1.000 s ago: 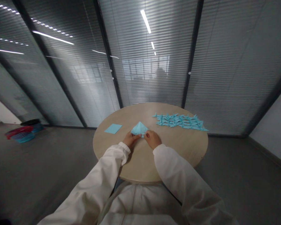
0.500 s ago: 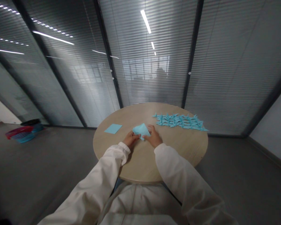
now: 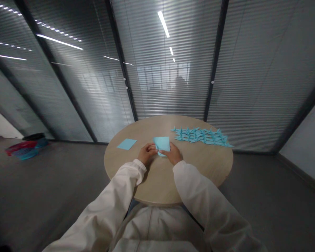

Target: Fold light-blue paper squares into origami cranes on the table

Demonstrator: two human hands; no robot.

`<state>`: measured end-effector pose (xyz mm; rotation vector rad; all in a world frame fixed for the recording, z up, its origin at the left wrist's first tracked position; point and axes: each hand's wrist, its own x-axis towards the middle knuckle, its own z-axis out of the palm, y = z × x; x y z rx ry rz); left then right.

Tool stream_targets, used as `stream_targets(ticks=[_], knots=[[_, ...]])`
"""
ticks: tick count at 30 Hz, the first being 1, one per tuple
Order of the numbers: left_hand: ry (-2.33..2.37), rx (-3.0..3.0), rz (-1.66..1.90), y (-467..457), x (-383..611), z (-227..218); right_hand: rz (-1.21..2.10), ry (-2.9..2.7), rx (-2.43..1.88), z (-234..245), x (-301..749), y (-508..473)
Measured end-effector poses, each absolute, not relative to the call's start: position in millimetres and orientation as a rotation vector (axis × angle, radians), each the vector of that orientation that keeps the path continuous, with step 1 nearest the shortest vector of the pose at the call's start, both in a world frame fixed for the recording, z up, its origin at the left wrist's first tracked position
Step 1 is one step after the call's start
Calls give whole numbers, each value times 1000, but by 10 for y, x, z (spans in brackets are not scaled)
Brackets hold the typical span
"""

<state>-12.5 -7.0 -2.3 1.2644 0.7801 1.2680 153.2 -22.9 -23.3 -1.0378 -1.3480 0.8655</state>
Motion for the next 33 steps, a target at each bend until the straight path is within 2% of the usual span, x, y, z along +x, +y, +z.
stream_targets(ticks=[33], knots=[[793,1157,1240,-114,-105,-11,980,-1372,-1010,-130,1485,-327]])
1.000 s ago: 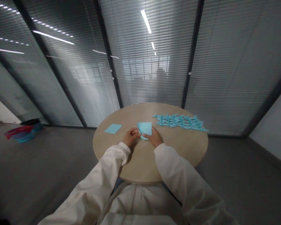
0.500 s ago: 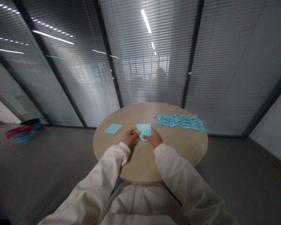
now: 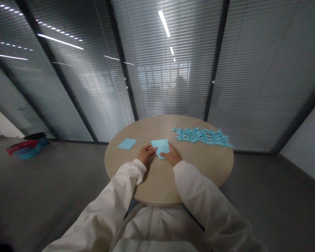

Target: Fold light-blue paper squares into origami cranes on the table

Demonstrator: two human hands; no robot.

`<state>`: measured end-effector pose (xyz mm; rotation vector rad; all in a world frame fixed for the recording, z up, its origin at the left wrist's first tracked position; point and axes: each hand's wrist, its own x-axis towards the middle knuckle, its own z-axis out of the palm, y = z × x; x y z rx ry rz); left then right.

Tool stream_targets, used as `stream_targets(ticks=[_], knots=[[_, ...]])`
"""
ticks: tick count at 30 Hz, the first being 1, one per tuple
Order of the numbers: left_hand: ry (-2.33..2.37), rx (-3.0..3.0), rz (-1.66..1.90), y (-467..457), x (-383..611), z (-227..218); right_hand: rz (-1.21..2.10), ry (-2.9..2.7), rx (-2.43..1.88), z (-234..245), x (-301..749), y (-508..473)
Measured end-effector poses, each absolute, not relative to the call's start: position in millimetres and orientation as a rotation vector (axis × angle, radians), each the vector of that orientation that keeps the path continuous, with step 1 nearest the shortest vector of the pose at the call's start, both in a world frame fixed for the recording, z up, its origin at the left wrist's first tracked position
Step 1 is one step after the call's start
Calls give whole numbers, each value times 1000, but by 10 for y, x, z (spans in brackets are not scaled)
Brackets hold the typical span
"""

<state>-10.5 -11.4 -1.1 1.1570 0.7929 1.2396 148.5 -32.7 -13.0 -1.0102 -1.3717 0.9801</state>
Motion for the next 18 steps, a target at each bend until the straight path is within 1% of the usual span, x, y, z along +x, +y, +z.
stream_targets(ticks=[18], knots=[[844,1150,1228,-136,-106,9,891,-1411,-1078,-166,1514,-319]])
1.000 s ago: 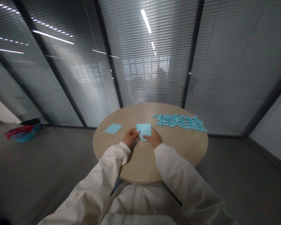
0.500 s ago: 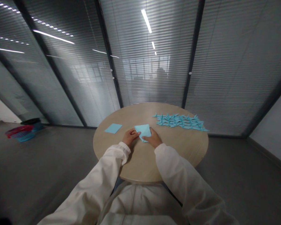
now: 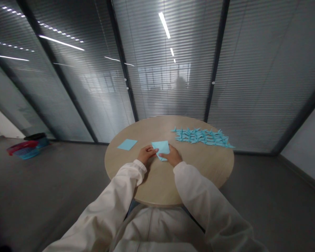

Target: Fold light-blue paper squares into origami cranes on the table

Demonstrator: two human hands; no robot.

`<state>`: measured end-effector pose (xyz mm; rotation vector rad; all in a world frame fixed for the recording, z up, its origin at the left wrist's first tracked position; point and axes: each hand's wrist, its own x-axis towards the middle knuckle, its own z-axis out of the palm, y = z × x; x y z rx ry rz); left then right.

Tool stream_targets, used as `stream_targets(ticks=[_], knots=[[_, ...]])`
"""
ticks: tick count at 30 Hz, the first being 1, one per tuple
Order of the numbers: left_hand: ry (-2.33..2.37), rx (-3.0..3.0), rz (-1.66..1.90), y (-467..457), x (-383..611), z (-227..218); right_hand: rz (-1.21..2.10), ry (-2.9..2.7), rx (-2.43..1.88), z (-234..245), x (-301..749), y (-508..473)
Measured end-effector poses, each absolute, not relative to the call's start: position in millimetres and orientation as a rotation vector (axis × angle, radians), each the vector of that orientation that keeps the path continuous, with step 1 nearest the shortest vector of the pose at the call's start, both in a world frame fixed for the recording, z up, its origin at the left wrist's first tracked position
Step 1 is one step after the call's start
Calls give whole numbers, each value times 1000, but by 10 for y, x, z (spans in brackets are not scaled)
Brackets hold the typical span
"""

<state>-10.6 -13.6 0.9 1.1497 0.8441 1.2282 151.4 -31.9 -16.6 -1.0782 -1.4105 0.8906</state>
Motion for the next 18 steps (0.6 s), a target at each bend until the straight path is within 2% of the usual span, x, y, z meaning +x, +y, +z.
stream_targets(ticks=[18], knots=[[815,1097,1268,-132,-105,13,934,-1396,-1076,-204,1528,-275]])
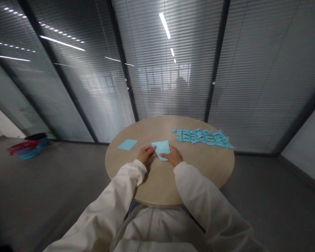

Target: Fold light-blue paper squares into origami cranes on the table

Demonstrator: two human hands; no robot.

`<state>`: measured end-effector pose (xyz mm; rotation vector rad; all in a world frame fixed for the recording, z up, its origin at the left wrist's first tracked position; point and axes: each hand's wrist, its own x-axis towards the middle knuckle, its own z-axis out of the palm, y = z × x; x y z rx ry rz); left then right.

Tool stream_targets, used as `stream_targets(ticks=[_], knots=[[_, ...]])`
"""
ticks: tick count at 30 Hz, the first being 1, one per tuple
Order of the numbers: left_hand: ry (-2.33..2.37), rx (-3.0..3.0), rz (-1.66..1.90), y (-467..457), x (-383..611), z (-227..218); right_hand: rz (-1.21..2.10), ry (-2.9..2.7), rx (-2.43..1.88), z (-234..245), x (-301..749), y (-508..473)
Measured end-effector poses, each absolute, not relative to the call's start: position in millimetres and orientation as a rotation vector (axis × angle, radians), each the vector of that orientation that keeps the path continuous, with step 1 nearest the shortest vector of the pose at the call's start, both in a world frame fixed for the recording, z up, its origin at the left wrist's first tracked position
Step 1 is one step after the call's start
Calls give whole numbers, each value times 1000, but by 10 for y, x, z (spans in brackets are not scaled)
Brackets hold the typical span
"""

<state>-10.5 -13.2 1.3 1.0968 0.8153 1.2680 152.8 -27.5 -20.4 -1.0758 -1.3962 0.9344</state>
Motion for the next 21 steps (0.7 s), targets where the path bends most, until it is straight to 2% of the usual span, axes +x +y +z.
stream_targets(ticks=[21], knots=[[803,1057,1376,-54,-122,-1,927,-1405,-1086,-198,1527,-305]])
